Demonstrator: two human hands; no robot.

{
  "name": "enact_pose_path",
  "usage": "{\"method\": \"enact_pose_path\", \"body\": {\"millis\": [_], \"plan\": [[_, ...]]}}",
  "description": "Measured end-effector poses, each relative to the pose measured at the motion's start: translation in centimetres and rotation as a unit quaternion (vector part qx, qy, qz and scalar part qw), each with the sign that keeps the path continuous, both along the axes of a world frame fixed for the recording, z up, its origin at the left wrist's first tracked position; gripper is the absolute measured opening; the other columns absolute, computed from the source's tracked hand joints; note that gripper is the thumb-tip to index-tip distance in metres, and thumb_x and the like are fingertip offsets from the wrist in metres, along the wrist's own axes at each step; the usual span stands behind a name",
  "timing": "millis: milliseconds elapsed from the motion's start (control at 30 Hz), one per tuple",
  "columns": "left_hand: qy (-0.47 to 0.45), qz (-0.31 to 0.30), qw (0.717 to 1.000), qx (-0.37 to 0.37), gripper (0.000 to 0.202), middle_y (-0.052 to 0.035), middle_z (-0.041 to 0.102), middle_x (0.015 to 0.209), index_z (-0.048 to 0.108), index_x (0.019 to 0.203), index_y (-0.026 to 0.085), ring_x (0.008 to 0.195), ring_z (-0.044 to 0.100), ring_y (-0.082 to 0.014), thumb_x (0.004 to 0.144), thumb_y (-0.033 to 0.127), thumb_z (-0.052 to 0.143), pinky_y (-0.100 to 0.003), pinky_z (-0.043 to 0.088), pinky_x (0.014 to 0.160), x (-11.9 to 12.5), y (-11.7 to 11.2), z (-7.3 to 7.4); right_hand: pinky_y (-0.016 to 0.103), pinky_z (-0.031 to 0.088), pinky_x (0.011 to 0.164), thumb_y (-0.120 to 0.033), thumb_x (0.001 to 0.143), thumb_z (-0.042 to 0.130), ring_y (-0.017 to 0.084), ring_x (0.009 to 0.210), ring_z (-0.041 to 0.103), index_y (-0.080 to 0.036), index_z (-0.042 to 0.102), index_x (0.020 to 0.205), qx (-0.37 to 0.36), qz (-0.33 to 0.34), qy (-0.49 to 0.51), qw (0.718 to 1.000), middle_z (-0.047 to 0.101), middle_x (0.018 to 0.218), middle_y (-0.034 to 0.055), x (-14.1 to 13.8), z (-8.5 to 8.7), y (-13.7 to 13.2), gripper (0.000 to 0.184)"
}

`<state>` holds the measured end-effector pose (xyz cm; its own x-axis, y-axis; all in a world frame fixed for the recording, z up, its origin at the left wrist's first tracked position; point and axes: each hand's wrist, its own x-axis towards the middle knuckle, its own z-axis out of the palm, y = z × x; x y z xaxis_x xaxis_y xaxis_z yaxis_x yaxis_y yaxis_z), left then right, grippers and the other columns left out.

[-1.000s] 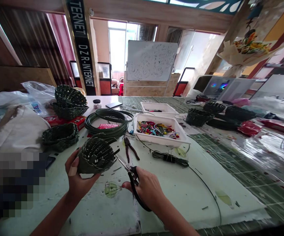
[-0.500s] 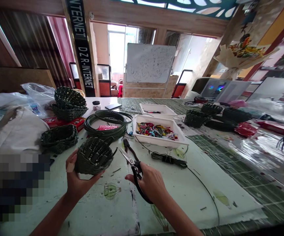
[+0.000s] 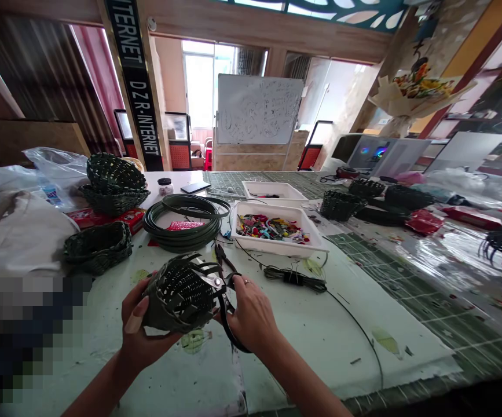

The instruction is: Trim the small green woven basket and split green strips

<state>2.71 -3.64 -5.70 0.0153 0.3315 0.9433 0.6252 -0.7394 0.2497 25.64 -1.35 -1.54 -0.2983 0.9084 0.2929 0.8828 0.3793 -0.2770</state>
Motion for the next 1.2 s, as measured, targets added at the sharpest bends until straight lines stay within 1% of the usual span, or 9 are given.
{"method": "enact_pose_path", "body": {"millis": [100, 233, 367, 567, 733, 933, 1067, 1133, 1200], "plan": [[0.002, -0.008, 1.000, 0.001, 0.109, -0.0168, 0.037, 0.137, 0.027, 0.145, 0.028, 0.127, 0.046, -0.0358, 0.054, 0.010, 0.082, -0.050, 0.049, 0.097, 0.1, 0.0, 0.1, 0.033, 0.042, 0.071, -0.024, 0.070, 0.057, 0.029, 0.091, 0.057, -0.015, 0.049, 0.099, -0.005, -0.001, 0.002, 1.000, 0.061, 0.098, 0.0144, -0.3, 0.2, 0.0, 0.031], [0.002, -0.009, 1.000, 0.002, 0.108, -0.0174, 0.037, 0.137, 0.026, 0.145, 0.025, 0.127, 0.045, -0.0347, 0.055, 0.012, 0.083, -0.048, 0.049, 0.096, 0.2, -0.1, 0.4, 0.032, 0.040, 0.070, -0.024, 0.070, 0.057, 0.028, 0.089, 0.056, -0.016, 0.048, 0.100, -0.011, -0.005, -0.002, 1.000, 0.060, 0.100, 0.0137, -0.5, 0.2, 0.0, 0.032], [0.016, -0.001, 1.000, -0.002, 0.105, -0.0181, 0.039, 0.135, 0.027, 0.145, 0.023, 0.127, 0.045, -0.0334, 0.057, 0.011, 0.082, -0.045, 0.049, 0.096, 0.2, -0.2, 0.6, 0.030, 0.036, 0.066, -0.029, 0.075, 0.057, 0.025, 0.083, 0.055, -0.017, 0.047, 0.094, -0.031, -0.006, -0.015, 0.999, 0.059, 0.094, 0.0107, -0.5, 0.3, 0.1, 0.025], [0.024, -0.009, 1.000, 0.000, 0.104, -0.0188, 0.039, 0.135, 0.028, 0.145, 0.023, 0.128, 0.045, -0.0349, 0.057, 0.011, 0.082, -0.046, 0.048, 0.096, 0.3, -0.4, 0.6, 0.028, 0.030, 0.061, -0.024, 0.072, 0.056, 0.023, 0.075, 0.053, -0.020, 0.043, 0.080, -0.066, -0.006, -0.042, 0.997, 0.058, 0.081, 0.0070, -0.2, 0.9, 0.0, 0.015], [0.059, -0.012, 0.998, 0.006, 0.106, -0.0192, 0.038, 0.138, 0.027, 0.146, 0.023, 0.127, 0.046, -0.0380, 0.056, 0.011, 0.082, -0.049, 0.048, 0.096, 0.2, -0.5, 0.6, 0.027, 0.032, 0.064, -0.019, 0.067, 0.055, 0.022, 0.076, 0.053, -0.019, 0.043, 0.080, -0.103, 0.024, -0.013, 0.994, 0.059, 0.084, 0.0077, 0.2, 0.6, -0.2, 0.017], [0.077, -0.020, 0.997, 0.015, 0.110, -0.0176, 0.035, 0.144, 0.027, 0.145, 0.026, 0.127, 0.046, -0.0383, 0.052, 0.013, 0.084, -0.050, 0.049, 0.095, -0.3, -0.7, 0.8, 0.026, 0.035, 0.066, -0.023, 0.071, 0.059, 0.021, 0.074, 0.053, -0.019, 0.048, 0.077, -0.153, 0.052, 0.052, 0.985, 0.060, 0.083, 0.0056, 0.2, 0.6, -0.6, 0.013], [0.021, -0.052, 0.998, 0.006, 0.118, -0.0145, 0.038, 0.142, 0.023, 0.146, 0.029, 0.125, 0.047, -0.0360, 0.047, 0.021, 0.087, -0.051, 0.047, 0.097, -0.2, -1.0, 0.6, 0.026, 0.037, 0.065, -0.027, 0.074, 0.061, 0.020, 0.074, 0.055, -0.019, 0.051, 0.074, -0.194, 0.104, 0.109, 0.969, 0.062, 0.081, 0.0039, 0.0, 1.2, -0.9, 0.012], [-0.045, -0.070, 0.996, -0.036, 0.118, -0.0158, 0.038, 0.141, 0.024, 0.146, 0.026, 0.126, 0.044, -0.0371, 0.046, 0.035, 0.088, -0.053, 0.042, 0.101, 0.2, -1.3, 0.8, 0.025, 0.038, 0.065, -0.032, 0.078, 0.058, 0.020, 0.074, 0.056, -0.018, 0.054, 0.073, -0.224, 0.147, 0.152, 0.951, 0.062, 0.080, 0.0033, -0.2, 1.5, -1.1, 0.015], [-0.133, -0.100, 0.982, -0.095, 0.107, -0.0161, 0.033, 0.144, 0.034, 0.141, 0.025, 0.133, 0.034, -0.0386, 0.050, 0.052, 0.083, -0.054, 0.035, 0.106, 0.7, -1.7, 1.1, 0.025, 0.040, 0.064, -0.039, 0.082, 0.056, 0.020, 0.073, 0.056, -0.018, 0.055, 0.075, -0.244, 0.165, 0.184, 0.938, 0.062, 0.079, 0.0033, -0.6, 1.5, -1.4, 0.022]]}}
